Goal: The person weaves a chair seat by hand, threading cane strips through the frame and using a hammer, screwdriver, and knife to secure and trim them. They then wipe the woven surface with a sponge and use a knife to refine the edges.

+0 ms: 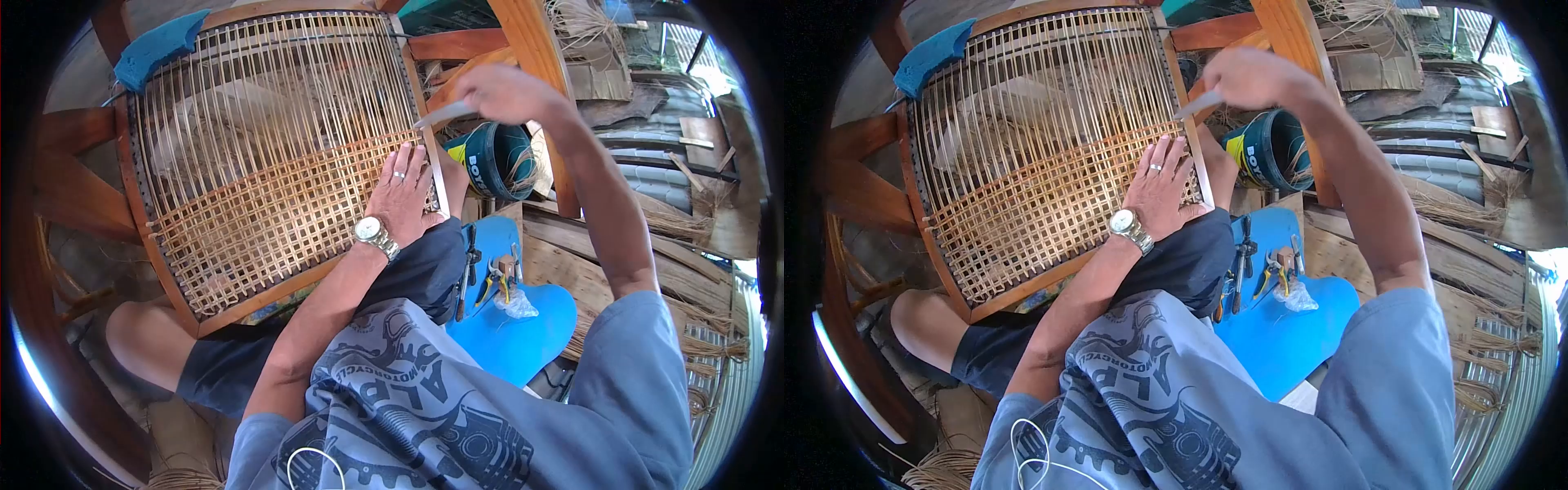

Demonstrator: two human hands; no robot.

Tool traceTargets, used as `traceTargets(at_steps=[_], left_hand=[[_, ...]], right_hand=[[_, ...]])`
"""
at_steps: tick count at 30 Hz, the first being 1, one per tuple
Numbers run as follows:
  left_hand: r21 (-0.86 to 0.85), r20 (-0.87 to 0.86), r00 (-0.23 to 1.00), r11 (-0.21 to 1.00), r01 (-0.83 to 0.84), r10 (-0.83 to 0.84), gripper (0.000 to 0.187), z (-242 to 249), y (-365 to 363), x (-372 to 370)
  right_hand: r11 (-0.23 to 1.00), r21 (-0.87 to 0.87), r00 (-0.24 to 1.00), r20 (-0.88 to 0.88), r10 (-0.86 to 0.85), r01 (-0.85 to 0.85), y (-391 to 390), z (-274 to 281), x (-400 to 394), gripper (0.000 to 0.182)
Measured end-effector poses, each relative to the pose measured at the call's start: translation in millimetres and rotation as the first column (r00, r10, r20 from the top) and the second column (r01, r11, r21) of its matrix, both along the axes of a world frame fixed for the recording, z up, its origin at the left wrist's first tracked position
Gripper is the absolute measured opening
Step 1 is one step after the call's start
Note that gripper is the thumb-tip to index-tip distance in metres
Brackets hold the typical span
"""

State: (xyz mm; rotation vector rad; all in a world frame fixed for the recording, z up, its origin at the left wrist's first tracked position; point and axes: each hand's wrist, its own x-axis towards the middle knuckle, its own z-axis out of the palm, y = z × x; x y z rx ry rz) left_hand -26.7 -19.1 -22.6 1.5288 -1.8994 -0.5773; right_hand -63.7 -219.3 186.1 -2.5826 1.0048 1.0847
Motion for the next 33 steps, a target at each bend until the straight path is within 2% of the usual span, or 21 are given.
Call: traceTargets(at_steps=[1, 2, 3, 5, 6, 9, 11, 13, 14, 17, 18, 19, 21, 22, 23, 25, 26, 28, 29, 30, 33], left_hand=[[-0.004, 0.003, 1.000, 1.000, -0.006, 0.006, 0.086, 0, 0, 0], [-0.009, 0.006, 1.000, 1.000, -0.007, 0.007, 0.086, 0, 1, 0], [-0.006, 0.008, 1.000, 1.000, -0.006, 0.006, 0.086, 0, 2, -1], [0.000, 0.003, 1.000, 1.000, -0.004, 0.004, 0.086, 2, 1, 1], [-0.005, -0.004, 1.000, 1.000, -0.008, 0.008, 0.087, 2, 1, 1], [-0.031, -0.021, 0.999, 0.999, -0.029, 0.028, 0.086, 0, 2, 0], [-0.032, -0.051, 0.998, 0.999, -0.026, 0.024, 0.085, -1, 3, 1], [-0.042, -0.079, 0.997, 0.999, -0.021, 0.017, 0.084, 4, 4, 6], [-0.025, -0.165, 0.986, 1.000, 0.018, -0.021, 0.083, 5, 8, 12], [-0.058, -0.307, 0.952, 0.998, 0.002, -0.020, 0.075, 20, 36, 45], [-0.007, -0.339, 0.941, 1.000, -0.023, 0.019, 0.068, 29, 51, 64], [0.044, -0.366, 0.929, 0.998, -0.046, 0.059, 0.062, 39, 67, 84], [0.178, -0.460, 0.868, 0.977, -0.114, 0.185, 0.049, 58, 99, 127], [0.181, -0.396, 0.873, 0.957, -0.228, 0.283, 0.046, 65, 117, 146], [0.176, -0.334, 0.863, 0.925, -0.337, 0.379, 0.043, 68, 134, 164], [0.147, -0.261, 0.797, 0.839, -0.524, 0.544, 0.036, 66, 166, 197], [0.125, -0.233, 0.759, 0.793, -0.596, 0.608, 0.034, 59, 182, 211], [0.098, -0.210, 0.712, 0.739, -0.666, 0.670, 0.031, 41, 210, 238], [0.229, -0.356, 0.538, 0.630, -0.742, 0.764, 0.031, 27, 224, 248], [0.373, -0.465, 0.326, 0.516, -0.771, 0.823, 0.031, 26, 226, 252], [0.299, -0.412, 0.296, 0.435, -0.850, 0.862, 0.034, 25, 224, 264]], right_hand=[[0.969, -0.092, 0.957, 0.162, 0.241, -0.228, -4, 0, 0, 0.022], [0.979, -0.102, 0.952, 0.269, -0.144, 0.177, -5, 0, -3, 0.024], [0.979, -0.099, 0.952, 0.270, -0.146, 0.179, -3, -6, -4, 0.024], [0.963, -0.268, 0.911, 0.405, 0.082, 0.033, -3, -23, -12, 0.023], [0.985, -0.115, 0.970, 0.192, 0.152, -0.132, -3, -26, -11, 0.023], [0.990, 0.045, 0.980, 0.158, 0.123, -0.132, -10, -13, -8, 0.023], [0.997, -0.069, 0.982, 0.178, 0.057, -0.045, -4, -9, 1, 0.023], [0.977, -0.189, 0.889, 0.458, 0.000, 0.097, -1, -18, -2, 0.021], [0.976, -0.194, 0.888, 0.459, 0.004, 0.096, -3, -18, -4, 0.021], [0.997, 0.039, 0.983, 0.172, 0.059, -0.067, -10, -17, -9, 0.022], [0.996, -0.067, 0.966, 0.249, 0.066, -0.050, -14, -13, -8, 0.019], [0.997, -0.061, 0.965, 0.254, 0.065, -0.051, -14, -17, -9, 0.019], [0.960, -0.245, 0.959, 0.211, 0.189, -0.136, -15, -26, -11, 0.022], [0.995, -0.049, 0.988, 0.126, 0.089, -0.084, -4, -23, -8, 0.023], [0.996, -0.049, 0.988, 0.126, 0.084, -0.078, -6, -22, -11, 0.023], [0.993, -0.081, 0.980, 0.175, 0.095, -0.082, -9, -21, -12, 0.023], [0.985, -0.136, 0.962, 0.265, -0.067, 0.106, -5, -16, -6, 0.024], [0.985, -0.167, 0.969, 0.248, -0.004, 0.047, -11, -27, -16, 0.022], [0.980, -0.198, 0.972, 0.227, 0.055, -0.009, -13, -29, -19, 0.021], [0.997, -0.041, 0.994, 0.081, 0.067, -0.064, -9, -24, -17, 0.023], [0.996, -0.056, 0.987, 0.143, 0.075, -0.068, -11, -9, -8, 0.022]])
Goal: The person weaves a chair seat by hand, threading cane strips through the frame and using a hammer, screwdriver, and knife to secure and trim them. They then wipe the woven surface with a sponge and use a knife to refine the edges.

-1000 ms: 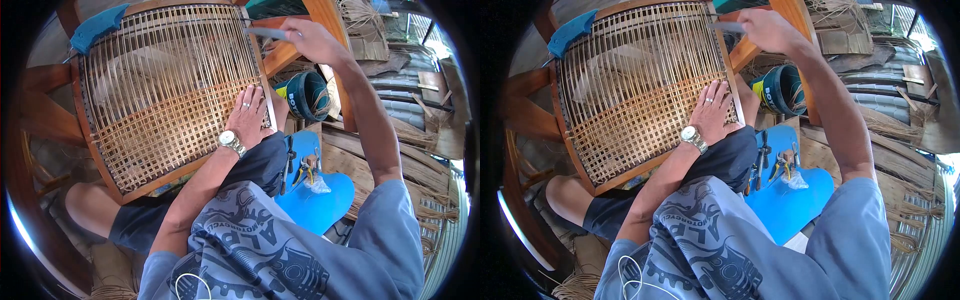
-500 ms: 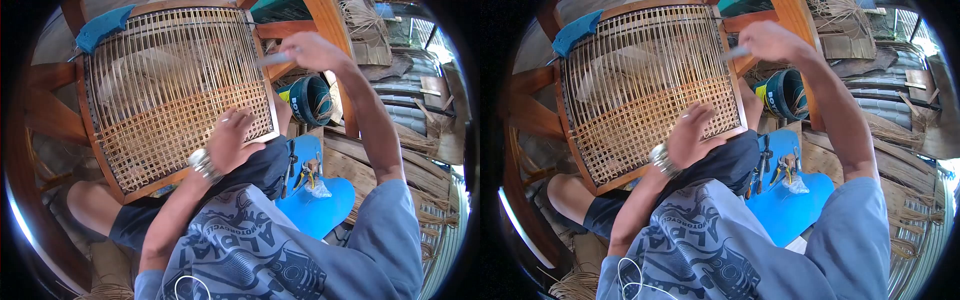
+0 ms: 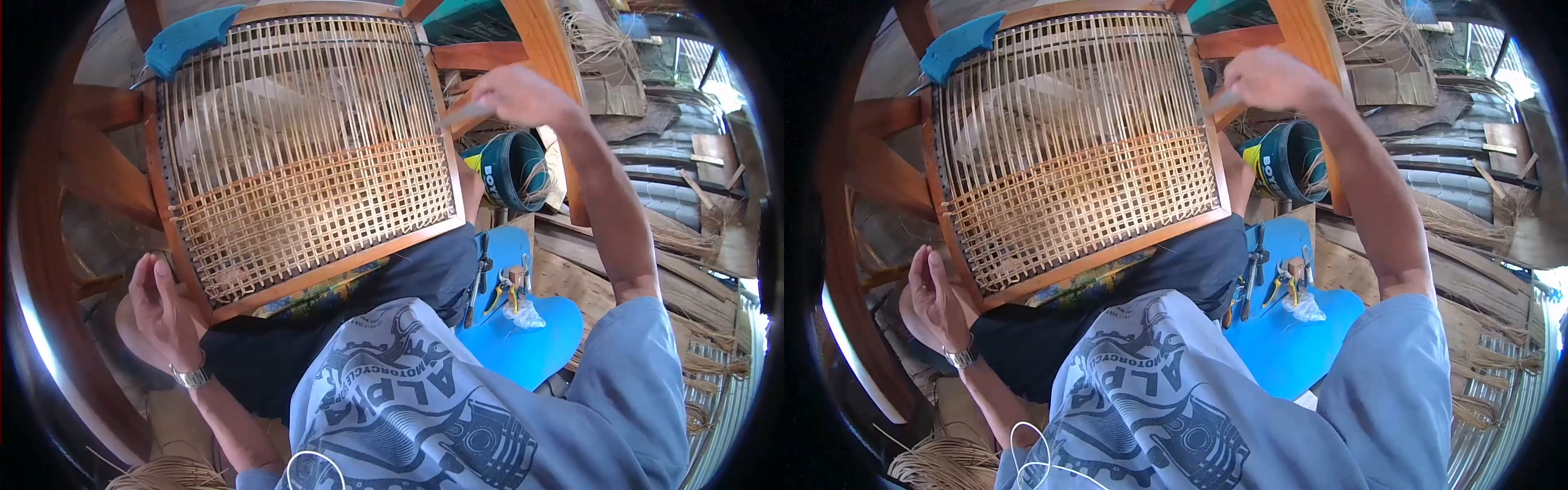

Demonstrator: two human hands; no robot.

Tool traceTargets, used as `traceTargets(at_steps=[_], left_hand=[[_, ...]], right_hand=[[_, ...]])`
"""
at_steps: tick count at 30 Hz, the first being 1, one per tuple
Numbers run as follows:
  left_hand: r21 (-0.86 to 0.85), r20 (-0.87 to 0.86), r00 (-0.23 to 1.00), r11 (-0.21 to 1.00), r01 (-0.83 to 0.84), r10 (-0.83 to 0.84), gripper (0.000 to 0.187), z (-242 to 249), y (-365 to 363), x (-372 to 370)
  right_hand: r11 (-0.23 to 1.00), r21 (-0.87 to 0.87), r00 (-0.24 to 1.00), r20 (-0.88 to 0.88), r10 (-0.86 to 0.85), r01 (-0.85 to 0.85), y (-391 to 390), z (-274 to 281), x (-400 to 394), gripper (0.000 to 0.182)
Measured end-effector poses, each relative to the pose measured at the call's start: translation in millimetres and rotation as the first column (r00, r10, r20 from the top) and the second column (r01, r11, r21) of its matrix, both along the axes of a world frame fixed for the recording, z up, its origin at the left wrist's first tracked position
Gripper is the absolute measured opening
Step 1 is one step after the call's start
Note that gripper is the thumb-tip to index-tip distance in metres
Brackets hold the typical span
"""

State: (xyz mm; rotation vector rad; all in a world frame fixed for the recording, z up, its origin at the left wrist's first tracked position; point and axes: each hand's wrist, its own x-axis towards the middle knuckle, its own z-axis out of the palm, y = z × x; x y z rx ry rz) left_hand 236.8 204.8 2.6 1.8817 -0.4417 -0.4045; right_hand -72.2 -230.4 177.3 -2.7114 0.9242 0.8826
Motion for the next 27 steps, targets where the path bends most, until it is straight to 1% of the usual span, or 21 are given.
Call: traceTargets(at_steps=[1, 2, 4, 5, 6, 8, 9, 10, 12, 13, 14, 16, 17, 18, 20, 21, 22, 24, 25, 26, 27], left_hand=[[-0.010, -0.055, 0.998, 1.000, 0.009, -0.010, 0.040, -1, -1, 2], [-0.008, -0.055, 0.998, 1.000, 0.007, -0.007, 0.040, -5, -4, 3], [-0.159, -0.181, 0.983, 0.987, -0.032, 0.003, 0.044, -17, -13, 2], [-0.131, -0.154, 0.988, 0.991, -0.016, -0.004, 0.047, -19, -19, 1], [-0.131, -0.150, 0.989, 0.991, -0.026, 0.006, 0.047, -22, -27, -2], [-0.141, -0.250, 0.968, 0.988, -0.055, 0.018, 0.047, -25, -40, -5], [-0.052, -0.178, 0.983, 0.998, 0.024, -0.033, 0.055, -22, -42, -5], [-0.047, -0.175, 0.984, 0.999, 0.015, -0.023, 0.055, -20, -45, -7], [0.108, -0.052, 0.999, 0.994, 0.004, 0.002, 0.062, -22, -49, -9], [0.089, -0.069, 0.998, 0.996, 0.006, 0.000, 0.068, -25, -49, -8], [0.094, -0.067, 0.998, 0.996, 0.005, 0.001, 0.068, -28, -48, -7], [0.098, -0.090, 0.993, 0.992, 0.080, -0.071, 0.064, -30, -48, -1], [0.101, -0.087, 0.994, 0.992, 0.081, -0.072, 0.064, -29, -49, 0], [0.139, -0.099, 0.992, 0.986, 0.090, -0.076, 0.062, -26, -51, 0], [0.188, -0.101, 0.993, 0.978, 0.087, -0.069, 0.060, -22, -54, -1], [0.171, -0.080, 0.995, 0.983, 0.070, -0.057, 0.058, -24, -55, -2], [0.156, -0.057, 0.998, 0.987, 0.049, -0.040, 0.056, -25, -55, -4], [0.165, -0.023, 0.999, 0.985, 0.042, -0.039, 0.057, -24, -53, -3], [0.180, -0.021, 0.999, 0.982, 0.050, -0.047, 0.057, -22, -53, -4], [0.191, -0.023, 0.998, 0.980, 0.061, -0.058, 0.058, -21, -55, -6], [0.199, -0.014, 0.999, 0.979, 0.046, -0.044, 0.058, -21, -56, -6]], right_hand=[[0.993, -0.095, 0.997, 0.045, 0.068, -0.063, -4, 5, 6, 0.022], [0.994, -0.093, 0.997, 0.045, 0.070, -0.066, -3, 5, 10, 0.022], [0.963, -0.219, 0.915, 0.399, -0.057, 0.156, 2, 4, 25, 0.023], [0.964, -0.166, 0.906, 0.405, -0.125, 0.207, 10, 2, 31, 0.025], [0.966, -0.166, 0.906, 0.408, -0.115, 0.198, 9, -4, 29, 0.025], [0.994, 0.012, 0.986, 0.132, 0.103, -0.106, 4, -19, 25, 0.025], [0.981, 0.161, 0.990, -0.107, -0.094, 0.110, 28, 3, 48, 0.022], [0.981, 0.166, 0.991, -0.104, -0.084, 0.100, 19, 0, 43, 0.022], [0.982, 0.065, 0.968, 0.194, 0.161, -0.176, 3, -4, 33, 0.022], [0.972, 0.107, 0.969, 0.104, -0.222, 0.211, 11, 7, 44, 0.022], [0.971, 0.112, 0.969, 0.105, -0.222, 0.211, 10, -2, 37, 0.022], [1.000, 0.019, 0.922, 0.387, -0.008, 0.001, 17, -18, 32, 0.022], [0.989, 0.149, 0.985, 0.168, -0.041, 0.015, 17, -13, 27, 0.022], [0.988, 0.151, 0.984, 0.172, -0.040, 0.014, 14, -5, 31, 0.022], [0.975, 0.212, 0.996, 0.050, -0.076, 0.064, 5, 5, 35, 0.023], [0.940, 0.238, 0.942, 0.172, -0.287, 0.243, 4, 7, 36, 0.024], [0.939, 0.256, 0.944, 0.179, -0.279, 0.229, 9, 2, 39, 0.024], [0.964, 0.140, 0.859, 0.438, -0.265, 0.226, 20, -8, 47, 0.024], [0.985, 0.157, 0.909, 0.397, -0.123, 0.065, 17, -24, 37, 0.025], [0.971, 0.203, 0.981, 0.169, 0.092, -0.126, 11, -31, 28, 0.029], [0.974, 0.224, 0.998, 0.057, 0.023, -0.035, 20, -22, 45, 0.029]])
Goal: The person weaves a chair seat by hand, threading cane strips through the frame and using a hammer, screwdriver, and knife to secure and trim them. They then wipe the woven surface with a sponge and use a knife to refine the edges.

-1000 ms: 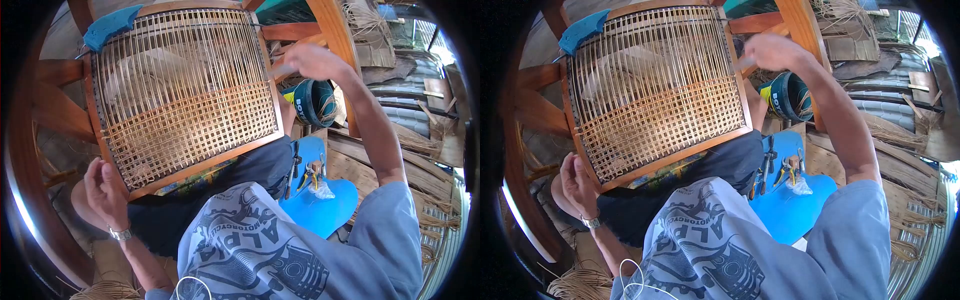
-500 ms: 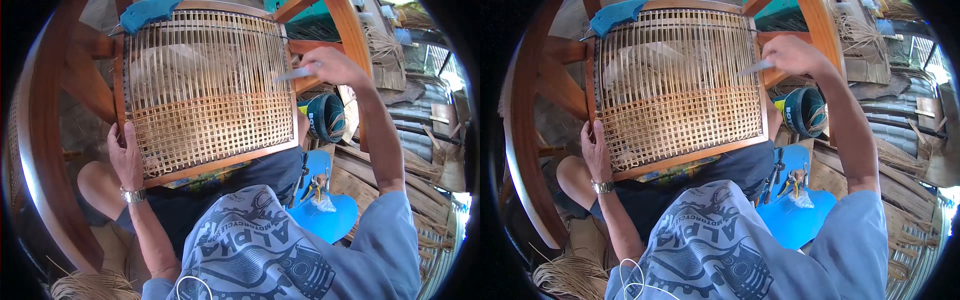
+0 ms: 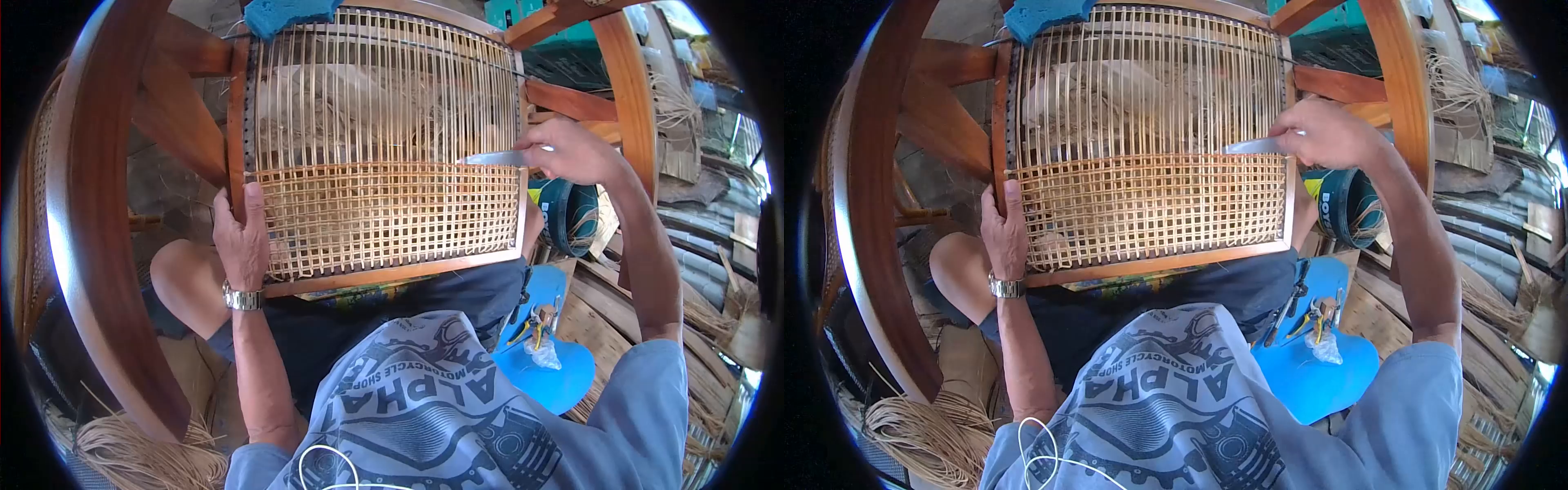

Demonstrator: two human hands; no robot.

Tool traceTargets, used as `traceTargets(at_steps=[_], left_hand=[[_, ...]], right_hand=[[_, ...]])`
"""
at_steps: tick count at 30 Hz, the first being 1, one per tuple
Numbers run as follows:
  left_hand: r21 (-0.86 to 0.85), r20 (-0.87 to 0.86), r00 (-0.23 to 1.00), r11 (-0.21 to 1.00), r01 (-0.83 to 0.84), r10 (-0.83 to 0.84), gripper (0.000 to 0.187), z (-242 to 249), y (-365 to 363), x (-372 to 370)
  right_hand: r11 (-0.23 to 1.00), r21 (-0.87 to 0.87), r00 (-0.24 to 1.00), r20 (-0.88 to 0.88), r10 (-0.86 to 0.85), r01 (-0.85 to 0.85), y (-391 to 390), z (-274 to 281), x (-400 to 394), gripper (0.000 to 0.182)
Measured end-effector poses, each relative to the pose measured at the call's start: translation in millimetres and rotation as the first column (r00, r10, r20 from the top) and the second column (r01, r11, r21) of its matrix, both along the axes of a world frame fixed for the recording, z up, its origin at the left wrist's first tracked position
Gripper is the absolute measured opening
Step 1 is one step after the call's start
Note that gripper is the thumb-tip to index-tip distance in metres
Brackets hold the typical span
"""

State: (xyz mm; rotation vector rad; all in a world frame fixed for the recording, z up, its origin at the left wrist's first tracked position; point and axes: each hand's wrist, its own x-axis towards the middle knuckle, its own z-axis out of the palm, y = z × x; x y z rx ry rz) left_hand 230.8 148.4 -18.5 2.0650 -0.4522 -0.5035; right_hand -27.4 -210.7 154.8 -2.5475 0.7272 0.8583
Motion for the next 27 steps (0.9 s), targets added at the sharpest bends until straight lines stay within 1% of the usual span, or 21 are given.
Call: traceTargets(at_steps=[1, 2, 4, 5, 7, 8, 9, 11, 12, 13, 14, 15, 16, 17, 19, 20, 22, 23, 25, 26, 27], left_hand=[[0.007, 0.005, 1.000, 1.000, -0.006, 0.006, 0.058, 0, -2, -1], [0.009, 0.016, 1.000, 1.000, -0.008, 0.007, 0.058, 1, -3, -3], [0.025, 0.041, 0.999, 1.000, -0.012, 0.011, 0.058, 1, -3, -3], [0.036, 0.049, 0.999, 0.999, -0.021, 0.020, 0.058, 0, -3, -3], [0.044, 0.079, 0.997, 0.999, -0.001, -0.003, 0.056, -2, -3, -2], [0.042, 0.107, 0.994, 0.999, -0.031, 0.027, 0.054, -6, -4, -3], [0.044, 0.111, 0.993, 0.998, -0.038, 0.033, 0.054, -4, -5, -3], [0.060, 0.061, 0.997, 0.997, -0.055, 0.051, 0.054, 1, -8, -3], [0.067, 0.042, 0.997, 0.996, -0.063, 0.060, 0.053, 3, -9, -3], [0.071, 0.040, 0.997, 0.995, -0.066, 0.063, 0.053, 4, -9, -2], [0.119, 0.029, 0.998, 0.991, -0.067, 0.064, 0.054, 5, -9, -2], [0.164, 0.017, 0.998, 0.984, -0.066, 0.064, 0.055, 6, -10, -1], [0.161, 0.014, 0.998, 0.985, -0.065, 0.064, 0.055, 6, -11, -1], [0.174, -0.004, 0.997, 0.982, -0.075, 0.077, 0.056, 6, -11, -1], [0.187, -0.025, 0.996, 0.979, -0.080, 0.086, 0.057, 3, -12, 0], [0.187, 0.006, 0.996, 0.979, -0.085, 0.085, 0.057, -1, -11, 0], [0.187, 0.035, 0.996, 0.978, -0.088, 0.082, 0.056, -3, -10, 0], [0.169, 0.004, 0.996, 0.982, -0.089, 0.090, 0.057, -1, -10, 0], [0.146, -0.030, 0.995, 0.985, -0.091, 0.097, 0.057, 4, -12, 0], [0.148, -0.029, 0.995, 0.985, -0.093, 0.098, 0.057, 6, -12, 0], [0.152, -0.028, 0.995, 0.984, -0.093, 0.098, 0.057, 7, -13, 0]], right_hand=[[0.998, 0.010, 0.991, -0.114, -0.066, 0.067, 9, 13, 19, 0.029], [0.998, 0.021, 0.992, -0.109, -0.057, 0.060, 4, 20, 27, 0.029], [0.945, 0.026, 0.936, 0.135, -0.325, 0.325, -7, 25, 37, 0.029], [0.948, 0.039, 0.938, 0.139, -0.318, 0.316, -2, 16, 39, 0.029], [0.987, -0.026, 0.889, 0.438, -0.133, 0.161, 20, -4, 44, 0.029], [0.999, 0.001, 0.985, 0.168, -0.041, 0.042, 28, -1, 49, 0.028], [0.999, 0.003, 0.984, 0.172, -0.035, 0.035, 24, -2, 50, 0.028], [0.988, 0.032, 0.965, 0.222, 0.137, -0.148, 10, -7, 49, 0.029], [0.984, 0.176, 0.995, 0.101, -0.024, 0.006, 6, 14, 75, 0.030], [0.984, 0.180, 0.995, 0.099, -0.021, 0.002, 15, 11, 84, 0.030], [0.985, 0.075, 0.952, 0.252, -0.172, 0.158, 25, 8, 91, 0.030], [0.946, -0.006, 0.863, 0.411, -0.294, 0.325, 30, 6, 94, 0.031], [0.997, -0.016, 0.913, 0.404, -0.059, 0.072, 33, -5, 91, 0.032], [0.999, 0.019, 0.996, 0.075, -0.052, 0.050, 40, -12, 89, 0.032], [0.981, 0.190, 0.996, 0.071, -0.060, 0.045, 52, -13, 88, 0.030], [0.981, 0.190, 0.996, 0.064, -0.059, 0.046, 47, -10, 92, 0.030], [0.941, 0.202, 0.923, 0.224, -0.314, 0.271, 30, -2, 101, 0.029], [0.941, 0.199, 0.923, 0.221, -0.314, 0.273, 35, -5, 101, 0.029], [0.918, 0.181, 0.883, 0.261, -0.391, 0.353, 57, -21, 94, 0.029], [0.974, 0.163, 0.961, 0.203, -0.190, 0.158, 65, -30, 80, 0.028], [0.861, 0.459, 0.963, 0.038, -0.267, 0.220, 68, -29, 81, 0.028]])
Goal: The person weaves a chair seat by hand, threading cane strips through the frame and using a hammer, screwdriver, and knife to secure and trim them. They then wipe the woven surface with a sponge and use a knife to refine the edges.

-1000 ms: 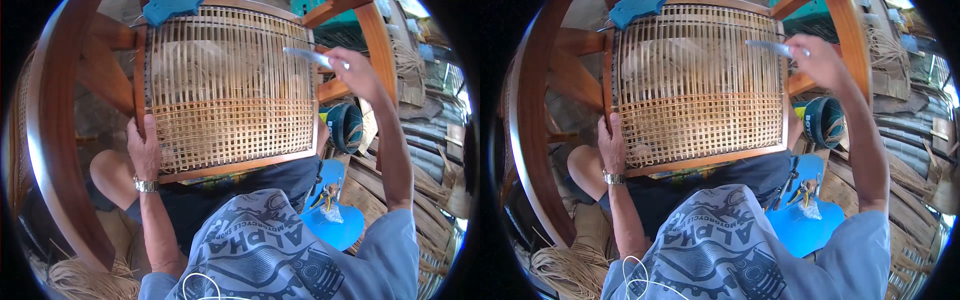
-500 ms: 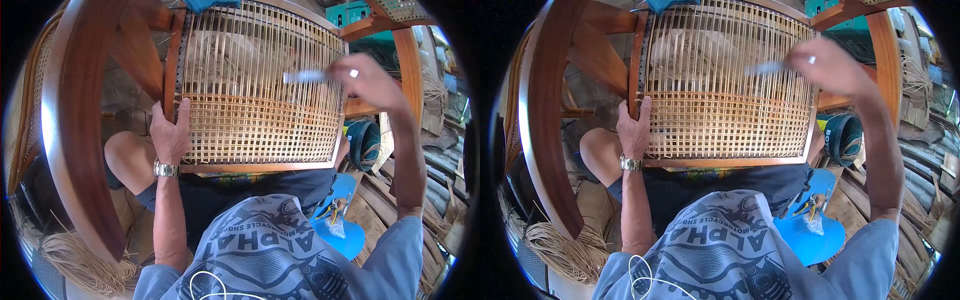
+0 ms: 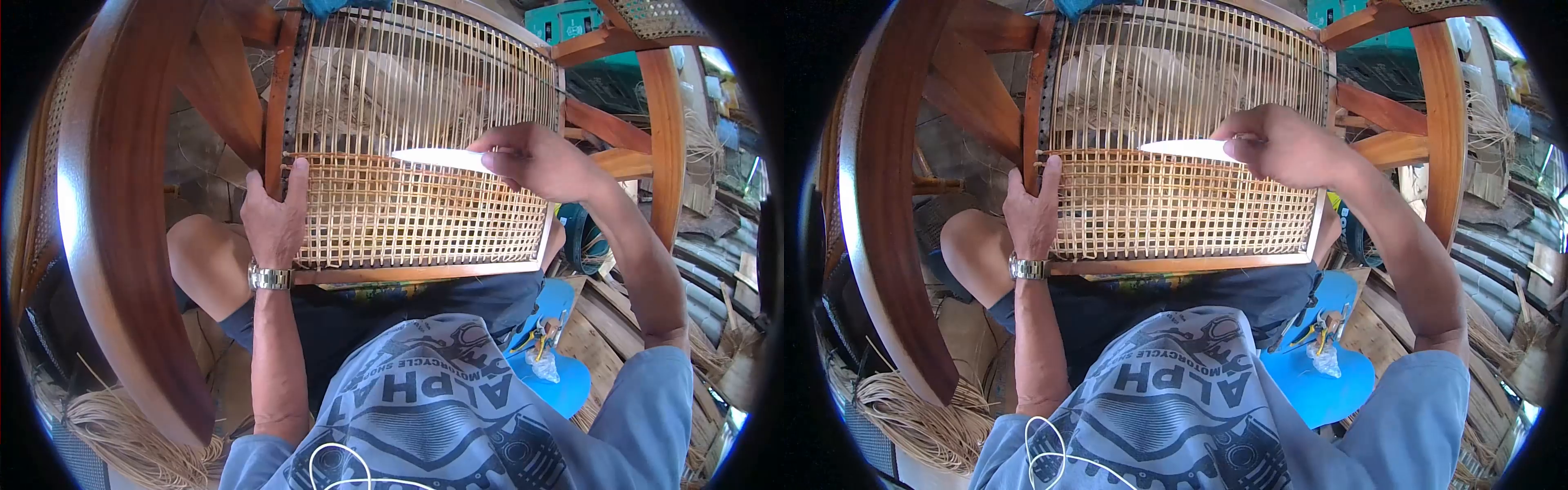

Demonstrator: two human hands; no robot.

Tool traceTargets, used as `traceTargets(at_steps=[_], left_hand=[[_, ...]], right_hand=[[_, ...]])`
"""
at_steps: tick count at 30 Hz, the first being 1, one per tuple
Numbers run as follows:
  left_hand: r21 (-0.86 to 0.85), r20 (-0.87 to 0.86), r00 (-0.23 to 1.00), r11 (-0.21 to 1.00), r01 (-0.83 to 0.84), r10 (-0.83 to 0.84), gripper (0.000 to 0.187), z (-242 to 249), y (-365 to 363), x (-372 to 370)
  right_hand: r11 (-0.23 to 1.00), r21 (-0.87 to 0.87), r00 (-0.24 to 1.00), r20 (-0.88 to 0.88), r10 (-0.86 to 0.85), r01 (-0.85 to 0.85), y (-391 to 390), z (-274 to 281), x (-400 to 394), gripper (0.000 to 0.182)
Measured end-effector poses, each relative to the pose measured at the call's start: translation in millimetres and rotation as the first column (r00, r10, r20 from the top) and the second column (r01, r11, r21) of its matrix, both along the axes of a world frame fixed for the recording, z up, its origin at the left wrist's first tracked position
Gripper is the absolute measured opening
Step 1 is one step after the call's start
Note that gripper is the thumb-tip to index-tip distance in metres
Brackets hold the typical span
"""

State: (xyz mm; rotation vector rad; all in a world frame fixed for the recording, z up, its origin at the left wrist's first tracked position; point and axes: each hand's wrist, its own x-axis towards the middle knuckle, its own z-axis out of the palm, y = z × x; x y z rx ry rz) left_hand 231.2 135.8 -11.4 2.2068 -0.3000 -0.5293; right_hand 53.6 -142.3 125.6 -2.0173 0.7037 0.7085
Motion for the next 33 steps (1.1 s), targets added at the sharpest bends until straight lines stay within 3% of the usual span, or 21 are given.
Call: traceTargets(at_steps=[2, 3, 5, 6, 8, 9, 10, 12, 15, 16, 19, 21, 22, 24, 25, 26, 28, 29, 32, 33], left_hand=[[-0.009, -0.012, 1.000, 1.000, -0.002, 0.002, 0.056, -2, 1, 0], [-0.019, -0.017, 1.000, 1.000, -0.006, 0.006, 0.055, -3, 1, 0], [-0.033, -0.007, 1.000, 0.999, -0.003, 0.003, 0.055, -3, 1, -1], [-0.042, 0.008, 1.000, 0.999, -0.001, 0.002, 0.055, -3, 1, -1], [-0.039, -0.009, 1.000, 0.999, -0.002, 0.002, 0.055, -2, 1, 0], [-0.037, -0.027, 1.000, 0.999, -0.002, 0.001, 0.054, -2, 1, 0], [-0.036, -0.029, 1.000, 0.999, -0.002, 0.001, 0.054, -2, 2, 0], [-0.026, -0.030, 1.000, 1.000, 0.004, -0.005, 0.054, -3, 2, 1], [0.004, -0.055, 0.998, 1.000, 0.009, -0.009, 0.054, 2, 2, 1], [0.003, -0.054, 0.999, 1.000, 0.006, -0.006, 0.054, 3, 1, 2], [0.001, -0.057, 0.998, 1.000, 0.007, -0.007, 0.054, 3, 3, 1], [-0.010, -0.045, 0.999, 1.000, 0.006, -0.007, 0.053, 3, 2, 2], [-0.010, -0.045, 0.999, 1.000, 0.008, -0.008, 0.053, 3, 2, 2], [0.014, -0.079, 0.997, 1.000, 0.002, -0.001, 0.053, 4, 1, 2], [0.016, -0.076, 0.997, 1.000, -0.002, 0.003, 0.053, 4, 0, 3], [0.006, -0.054, 0.999, 1.000, 0.003, -0.003, 0.053, 4, 0, 3], [0.010, -0.030, 1.000, 1.000, 0.006, -0.006, 0.053, 4, 2, 1], [-0.004, -0.038, 0.999, 1.000, 0.005, -0.005, 0.052, 4, 2, 2], [-0.010, -0.009, 1.000, 1.000, 0.008, -0.008, 0.049, 7, 4, 3], [-0.004, -0.028, 0.999, 1.000, 0.016, -0.016, 0.048, 8, 4, 3]], right_hand=[[0.959, -0.278, 0.994, 0.081, 0.077, -0.052, -21, 4, -3, 0.028], [0.958, -0.281, 0.994, 0.076, 0.077, -0.053, -29, 2, -5, 0.028], [0.892, -0.313, 0.942, 0.191, -0.276, 0.325, -38, -2, -9, 0.026], [0.892, -0.315, 0.942, 0.191, -0.275, 0.324, -31, 3, -9, 0.026], [0.988, -0.127, 0.980, -0.164, -0.110, 0.089, -9, 13, -9, 0.026], [0.921, -0.383, 0.996, 0.026, 0.085, -0.069, -20, 2, -21, 0.029], [0.948, -0.319, 0.991, -0.129, -0.046, 0.002, -26, 25, 0, 0.030], [0.858, -0.451, 0.968, 0.148, -0.201, 0.247, -38, 20, -1, 0.028], [0.885, -0.452, 0.991, 0.122, -0.056, 0.106, -14, 5, -12, 0.028], [0.952, -0.303, 0.999, -0.029, 0.044, -0.051, -7, 9, -15, 0.030], [0.940, -0.339, 0.999, -0.028, 0.028, -0.036, -22, 14, -6, 0.029], [0.881, -0.354, 0.949, 0.136, -0.284, 0.314, -37, 18, 3, 0.028], [0.880, -0.354, 0.949, 0.136, -0.285, 0.316, -33, 12, -3, 0.028], [0.937, -0.348, 0.999, 0.025, 0.044, -0.033, -13, 0, -15, 0.028], [0.984, -0.179, 0.991, -0.134, -0.016, -0.008, -6, 16, -5, 0.031], [0.985, -0.174, 0.991, -0.130, -0.010, -0.013, -19, 18, -1, 0.031], [0.913, -0.400, 0.994, 0.099, -0.045, 0.082, -49, 17, 5, 0.034], [0.840, -0.446, 0.926, 0.342, -0.159, 0.309, -46, 16, 9, 0.035], [0.794, -0.522, 0.943, 0.276, -0.188, 0.311, -19, 1, 22, 0.033], [0.919, -0.395, 0.970, 0.228, 0.079, 0.018, -14, -4, 18, 0.031]])
